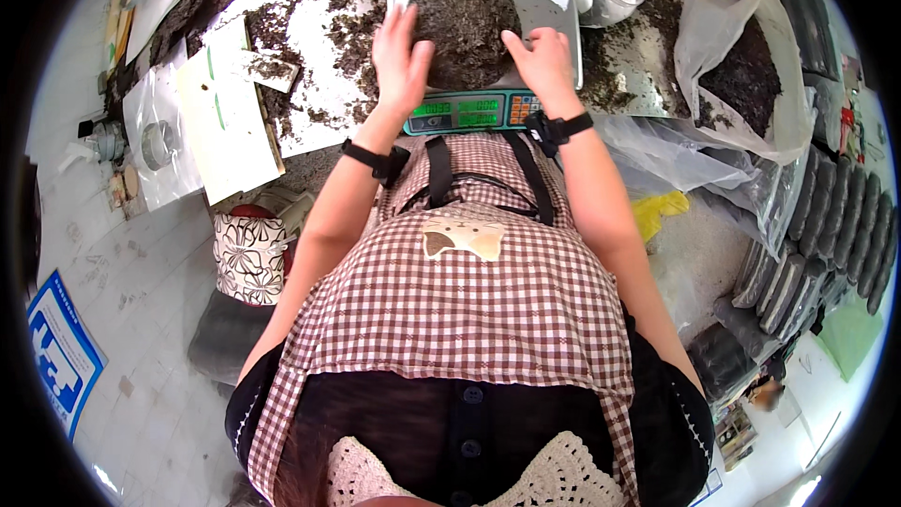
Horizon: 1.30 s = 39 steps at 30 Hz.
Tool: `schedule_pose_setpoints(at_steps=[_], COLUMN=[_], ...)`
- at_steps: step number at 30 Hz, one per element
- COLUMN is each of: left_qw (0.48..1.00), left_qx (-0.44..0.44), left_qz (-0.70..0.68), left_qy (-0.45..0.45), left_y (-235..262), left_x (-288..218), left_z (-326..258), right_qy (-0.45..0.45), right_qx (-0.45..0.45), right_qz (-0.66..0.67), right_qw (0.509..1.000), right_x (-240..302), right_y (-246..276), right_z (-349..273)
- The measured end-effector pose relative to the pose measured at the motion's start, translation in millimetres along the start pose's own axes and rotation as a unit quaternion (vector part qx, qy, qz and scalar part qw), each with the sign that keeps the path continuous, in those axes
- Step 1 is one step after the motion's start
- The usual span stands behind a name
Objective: The person weighs compressed tea cakes on a digital scale and adds loose tea material by hand to reach a specific weight.
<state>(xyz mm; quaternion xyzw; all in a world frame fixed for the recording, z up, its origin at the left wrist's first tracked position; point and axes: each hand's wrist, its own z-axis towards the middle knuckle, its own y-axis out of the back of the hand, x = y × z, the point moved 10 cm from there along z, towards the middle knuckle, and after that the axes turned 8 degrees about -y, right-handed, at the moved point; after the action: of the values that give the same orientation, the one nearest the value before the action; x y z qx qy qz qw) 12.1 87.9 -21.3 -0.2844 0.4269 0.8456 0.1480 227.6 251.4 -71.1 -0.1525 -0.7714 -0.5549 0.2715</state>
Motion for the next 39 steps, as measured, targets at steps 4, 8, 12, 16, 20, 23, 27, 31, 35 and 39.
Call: schedule_pose_setpoints(at_steps=[4, 8, 12, 16, 20, 23, 27, 31, 35, 39], left_qw=[0.971, 0.952, 0.956, 0.972, 0.982, 0.970, 0.978, 0.984, 0.981, 0.979], left_qx=[-0.128, 0.160, 0.106, -0.053, -0.021, 0.128, 0.125, -0.035, -0.121, 0.042], left_qz=[0.031, 0.203, 0.230, 0.117, 0.160, 0.204, 0.166, 0.044, -0.143, -0.133], left_qy=[0.197, 0.165, 0.149, 0.198, 0.095, -0.026, 0.019, 0.167, 0.049, -0.146], left_y=[47.0, -20.2, -40.8, -8.5, -9.9, -44.6, -59.6, -19.6, 45.2, 12.0], left_x=[99.7, 124.0, 160.8, 200.7, 226.7, 208.8, 228.6, 243.6, 105.0, -41.0], left_z=[-105.1, -197.3, -185.2, -104.2, -22.2, 4.4, -3.4, -11.8, 46.7, 62.9], right_qy=[0.113, 0.039, -0.021, -0.023, 0.001, 0.019, 0.053, 0.052, -0.036, -0.011], right_qx=[-0.093, -0.040, -0.030, -0.049, -0.039, -0.025, -0.014, -0.027, -0.044, -0.041], right_qz=[0.054, 0.162, 0.065, 0.048, 0.029, -0.004, -0.013, 0.022, 0.085, 0.140], right_qw=[0.988, 0.985, 0.997, 0.997, 0.999, 0.999, 0.998, 0.998, 0.995, 0.989], right_x=[-14.7, -77.3, -101.2, -96.8, -71.5, -54.8, -36.6, -66.0, -132.3, -126.0], right_y=[44.8, 60.5, 76.7, 102.6, 105.4, 97.9, 87.7, 102.3, 113.3, 92.7], right_z=[-25.5, -56.6, -80.3, -95.7, -98.2, -112.5, -121.3, -124.5, -129.5, -97.6])
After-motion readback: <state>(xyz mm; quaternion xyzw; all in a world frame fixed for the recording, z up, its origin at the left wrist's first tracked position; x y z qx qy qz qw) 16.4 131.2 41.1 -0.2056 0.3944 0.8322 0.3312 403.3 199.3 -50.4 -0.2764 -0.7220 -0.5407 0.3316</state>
